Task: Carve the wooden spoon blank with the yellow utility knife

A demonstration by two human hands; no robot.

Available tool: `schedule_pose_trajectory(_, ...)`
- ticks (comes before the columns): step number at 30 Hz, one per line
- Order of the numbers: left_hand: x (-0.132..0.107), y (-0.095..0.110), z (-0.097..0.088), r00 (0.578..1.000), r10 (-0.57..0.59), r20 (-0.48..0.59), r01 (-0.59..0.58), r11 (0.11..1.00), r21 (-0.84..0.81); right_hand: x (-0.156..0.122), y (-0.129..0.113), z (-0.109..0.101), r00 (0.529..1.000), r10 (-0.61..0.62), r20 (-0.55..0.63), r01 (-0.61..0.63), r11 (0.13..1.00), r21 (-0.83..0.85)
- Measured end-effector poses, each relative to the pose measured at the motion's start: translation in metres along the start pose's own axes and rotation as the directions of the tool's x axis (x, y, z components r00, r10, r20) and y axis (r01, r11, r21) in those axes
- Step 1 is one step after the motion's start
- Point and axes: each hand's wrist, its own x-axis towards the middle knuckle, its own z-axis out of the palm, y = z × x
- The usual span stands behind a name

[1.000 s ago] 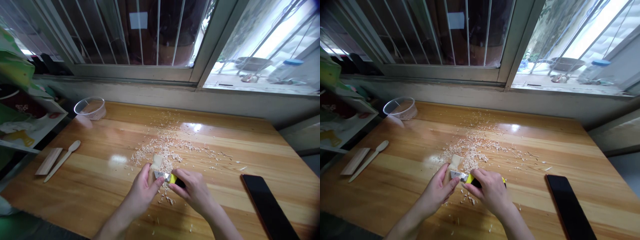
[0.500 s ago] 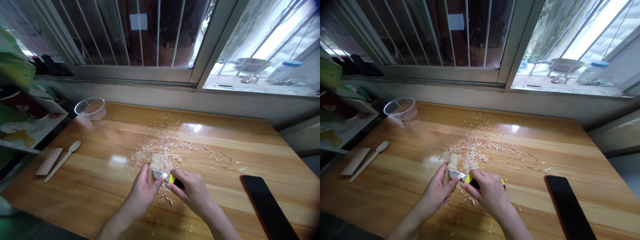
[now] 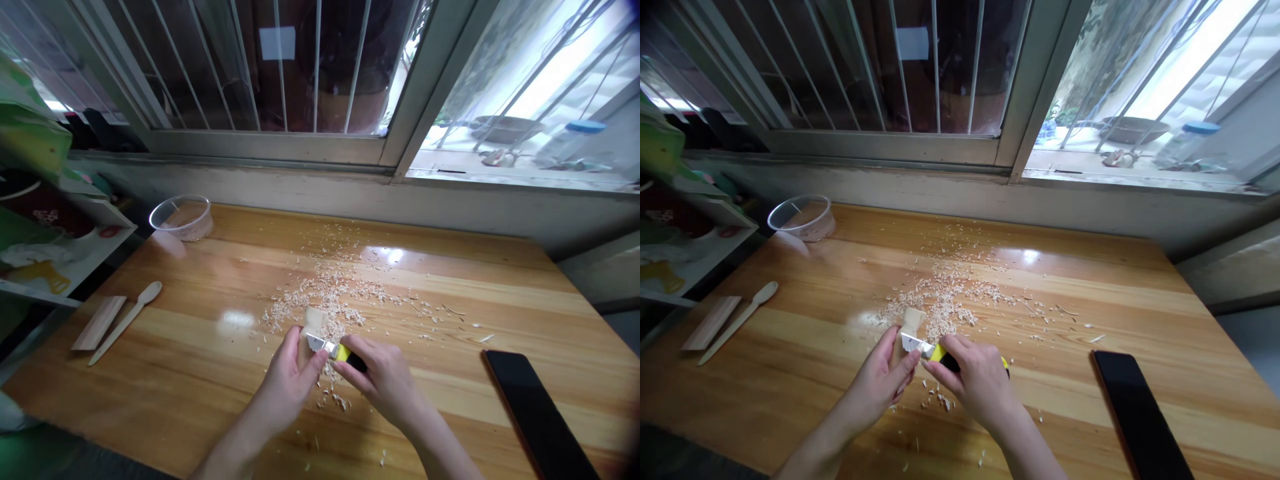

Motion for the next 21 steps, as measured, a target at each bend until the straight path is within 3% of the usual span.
schedule_pose_trajectory(8,0.008,-0.001,0.003,0.989,0.085,-0.119,-0.073,0.992,0.102,0.002,-0.001,0.006,0.989,0.033,-0.141,-0.045,0.995,-0.087)
schedule_pose_trajectory(13,0.01,-0.001,0.005,0.987,0.095,-0.131,-0.077,0.988,0.136,0.001,0.006,0.008,0.996,0.083,0.03,-0.086,0.99,0.108)
schedule_pose_trajectory(16,0.011,-0.002,0.004,0.983,0.104,-0.154,-0.075,0.98,0.185,0.002,0.013,0.01,0.994,0.086,0.069,-0.094,0.988,0.119)
schedule_pose_trajectory(21,0.016,0.0,0.0,0.987,0.085,-0.138,-0.046,0.963,0.266,0.005,0.018,0.016,0.995,0.009,-0.1,-0.014,0.999,-0.049)
